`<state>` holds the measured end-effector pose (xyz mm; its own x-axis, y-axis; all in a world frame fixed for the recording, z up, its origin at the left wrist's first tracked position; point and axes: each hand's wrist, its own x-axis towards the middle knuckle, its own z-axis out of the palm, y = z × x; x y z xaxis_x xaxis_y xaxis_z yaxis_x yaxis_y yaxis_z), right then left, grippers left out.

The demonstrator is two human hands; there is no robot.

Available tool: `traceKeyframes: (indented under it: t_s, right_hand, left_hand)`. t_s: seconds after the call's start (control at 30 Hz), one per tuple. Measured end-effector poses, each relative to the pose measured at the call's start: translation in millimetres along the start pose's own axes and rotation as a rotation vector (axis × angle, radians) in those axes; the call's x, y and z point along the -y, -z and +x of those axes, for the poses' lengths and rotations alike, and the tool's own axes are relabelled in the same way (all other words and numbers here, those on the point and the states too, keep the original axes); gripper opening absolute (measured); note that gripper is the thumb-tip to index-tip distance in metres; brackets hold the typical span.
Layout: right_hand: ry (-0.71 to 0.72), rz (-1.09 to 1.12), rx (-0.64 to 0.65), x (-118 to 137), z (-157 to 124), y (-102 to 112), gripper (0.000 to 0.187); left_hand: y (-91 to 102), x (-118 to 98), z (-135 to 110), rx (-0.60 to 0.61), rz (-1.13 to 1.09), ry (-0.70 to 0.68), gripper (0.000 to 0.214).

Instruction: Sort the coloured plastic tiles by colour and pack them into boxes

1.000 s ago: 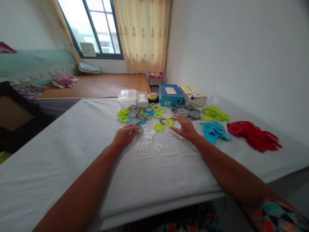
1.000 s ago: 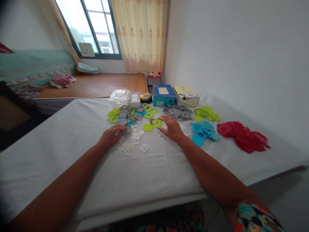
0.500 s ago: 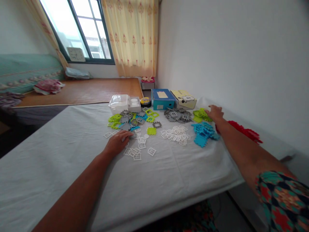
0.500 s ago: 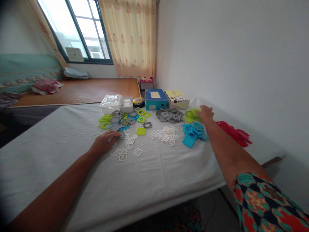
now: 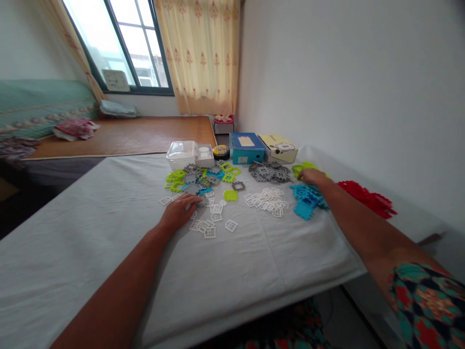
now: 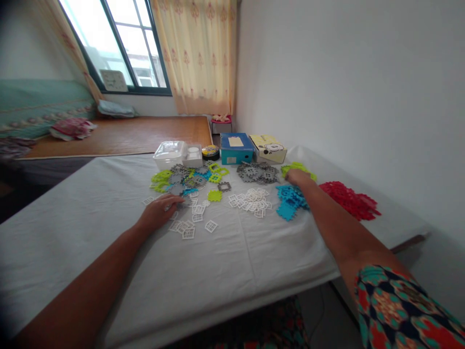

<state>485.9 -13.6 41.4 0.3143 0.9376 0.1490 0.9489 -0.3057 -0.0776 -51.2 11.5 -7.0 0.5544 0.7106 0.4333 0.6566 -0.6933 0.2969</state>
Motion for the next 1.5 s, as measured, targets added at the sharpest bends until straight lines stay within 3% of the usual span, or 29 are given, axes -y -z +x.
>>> traceKeyframes:
  t_s: [0.1,0.17,0.23,0.33,0.43,0.53,0.63,0.77,0.9,1.0,1.1,1.2,1.3,1.4,1.5]
  right_hand:
    - [-0.048,-0.038,0.035,4,-1,7,0.021]
    - [0.009,-0.039,0.03,20,-3,10,0.027]
    - [0.197,0.027,0.003,51,-9,10,0.032]
    - [0.563,0.231,-0.01,120,-31,0,0.032]
    - [0.796,0.341,0.022,188,-61,-19,0.032]
    - [0.842,0.304,0.007,228,-80,-39,0.038]
    - [0.84,0.287,-0.008,239,-87,-50,0.035]
    - [0.818,0.389,-0.039,231,-86,-49,0.029]
    - [0.661,0.46,-0.067,204,-66,-38,0.035]
    - [0.434,0.381,-0.15,161,-38,-28,0.036]
    - [0.146,0.252,-0.274,102,-15,-19,0.035]
    - [-0.097,0.183,-0.365,46,-4,-16,0.04]
    - [-0.258,0.148,-0.405,10,1,-19,0.042]
    - [-0.268,0.158,-0.373,5,1,-19,0.049]
    - [-0.169,0.178,-0.372,23,-3,-11,0.05]
  left_hand:
    - [-0.5,-1,0,-0.005,-0.006,-0.002,0.031]
    - [-1.6,-2,0,0.001,-0.008,-0.004,0.032]
    - [-3.0,-2,0,0.008,-0.014,-0.011,0.032]
    - [-4.3,-3,0,0.015,-0.03,-0.019,0.032]
    - [-3.1,-2,-1,0.017,-0.029,-0.002,0.032]
    - [-0.2,-1,-3,0.0,-0.031,0.022,0.032]
    - [1.5,1,-3,-0.015,-0.042,0.036,0.032]
    - [1.3,2,-2,-0.009,-0.039,0.04,0.032]
    - [1.5,0,-1,0.009,-0.047,0.033,0.032]
    - [2.3,0,-1,0.003,-0.056,0.033,0.031]
    - [2.8,1,-1,-0.011,-0.051,0.034,0.03]
    - [3.0,1,-1,-0.005,-0.039,0.027,0.03]
    - [3.1,0,0,0.011,-0.038,0.03,0.031]
    - [2.7,1,-1,0.011,-0.044,0.035,0.031]
    - [2.0,3,-1,0.001,-0.04,0.037,0.03]
